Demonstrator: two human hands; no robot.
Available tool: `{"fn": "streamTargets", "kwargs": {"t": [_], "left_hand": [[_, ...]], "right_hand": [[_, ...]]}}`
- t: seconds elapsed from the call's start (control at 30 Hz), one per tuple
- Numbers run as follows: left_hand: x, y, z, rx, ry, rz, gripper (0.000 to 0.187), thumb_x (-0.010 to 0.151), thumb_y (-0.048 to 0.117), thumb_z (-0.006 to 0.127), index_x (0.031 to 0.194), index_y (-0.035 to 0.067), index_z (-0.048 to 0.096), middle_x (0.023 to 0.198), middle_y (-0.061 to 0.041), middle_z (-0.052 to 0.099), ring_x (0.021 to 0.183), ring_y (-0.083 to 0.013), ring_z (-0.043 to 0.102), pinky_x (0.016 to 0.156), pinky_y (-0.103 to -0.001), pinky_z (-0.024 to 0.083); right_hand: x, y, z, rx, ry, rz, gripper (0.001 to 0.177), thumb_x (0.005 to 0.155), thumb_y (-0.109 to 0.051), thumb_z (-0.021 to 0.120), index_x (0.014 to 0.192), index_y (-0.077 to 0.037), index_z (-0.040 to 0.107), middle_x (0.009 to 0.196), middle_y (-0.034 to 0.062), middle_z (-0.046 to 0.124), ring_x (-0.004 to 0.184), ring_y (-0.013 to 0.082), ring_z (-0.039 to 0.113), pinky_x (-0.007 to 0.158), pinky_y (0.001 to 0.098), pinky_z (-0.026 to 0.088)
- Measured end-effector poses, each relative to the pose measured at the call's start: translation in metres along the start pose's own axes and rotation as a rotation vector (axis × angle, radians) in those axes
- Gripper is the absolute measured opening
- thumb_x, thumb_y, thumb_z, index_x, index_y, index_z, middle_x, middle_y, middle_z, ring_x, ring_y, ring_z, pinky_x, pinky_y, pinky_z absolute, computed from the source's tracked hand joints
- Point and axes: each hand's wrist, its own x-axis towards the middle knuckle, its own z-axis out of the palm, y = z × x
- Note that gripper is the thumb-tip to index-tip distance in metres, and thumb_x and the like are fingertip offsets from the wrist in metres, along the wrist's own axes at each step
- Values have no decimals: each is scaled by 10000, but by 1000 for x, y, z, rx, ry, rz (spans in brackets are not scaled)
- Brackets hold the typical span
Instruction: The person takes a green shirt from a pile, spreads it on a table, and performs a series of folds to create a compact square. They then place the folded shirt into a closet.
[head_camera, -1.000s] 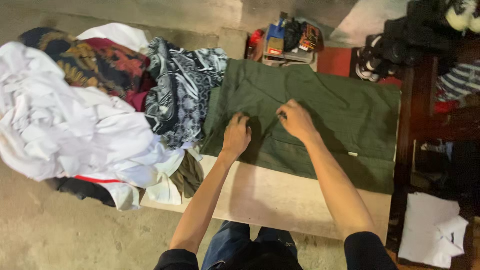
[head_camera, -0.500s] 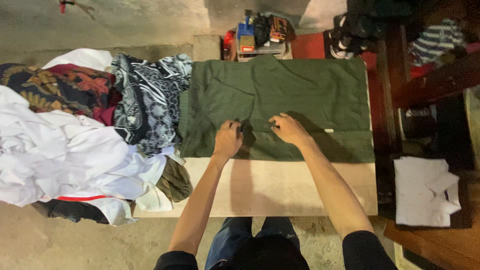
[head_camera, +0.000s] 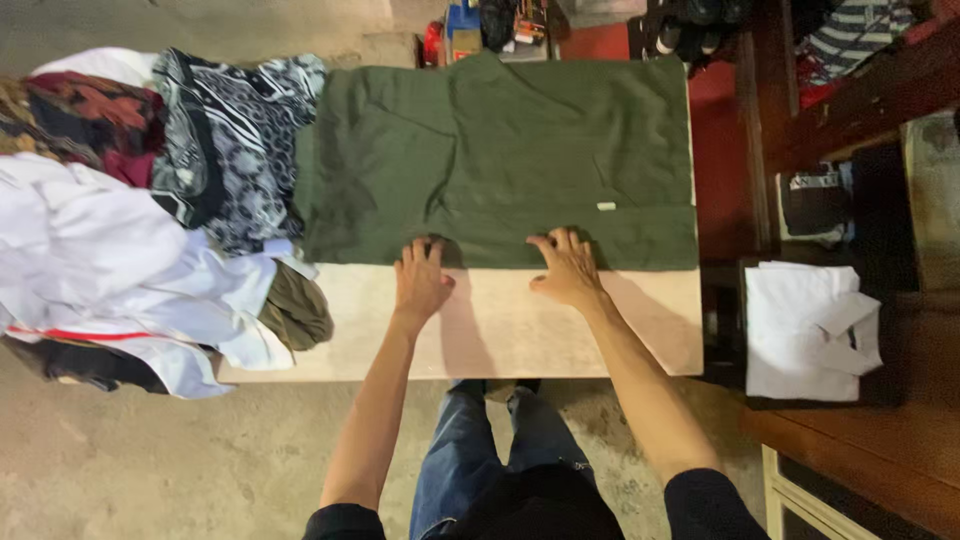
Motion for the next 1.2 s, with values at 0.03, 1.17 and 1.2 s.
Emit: {"fn": "streamTargets", "kwargs": {"t": [0.03,1.17,1.2], "left_hand": [[-2,-1,5,35,41,8,734,732,142,790,1420,93,538,1422,-175,462,1249,-394,472,1013,-549,429],[22,79,69,-208,158,186,500,1016,184,590,1488,46,502,1569,-140,478,1487,-350,437,1225,-536,313],[21,78,72,-160,144,197,553,1014,195,574,1537,63,453,1617,-122,419,1518,-345,377,1237,-546,278]], "right_hand": [[-5,7,2,-14,40,15,847,681,-189,853,1455,-221,511,1350,129,453,1313,303,399,1112,512,321],[29,7,100,97,293,-289,589,998,-58,544,1567,14,409,1675,179,325,1567,331,279,1278,467,256],[31,9,106,77,287,-269,574,1013,-86,534,1568,-12,408,1692,156,313,1581,318,266,1290,468,239]]}}
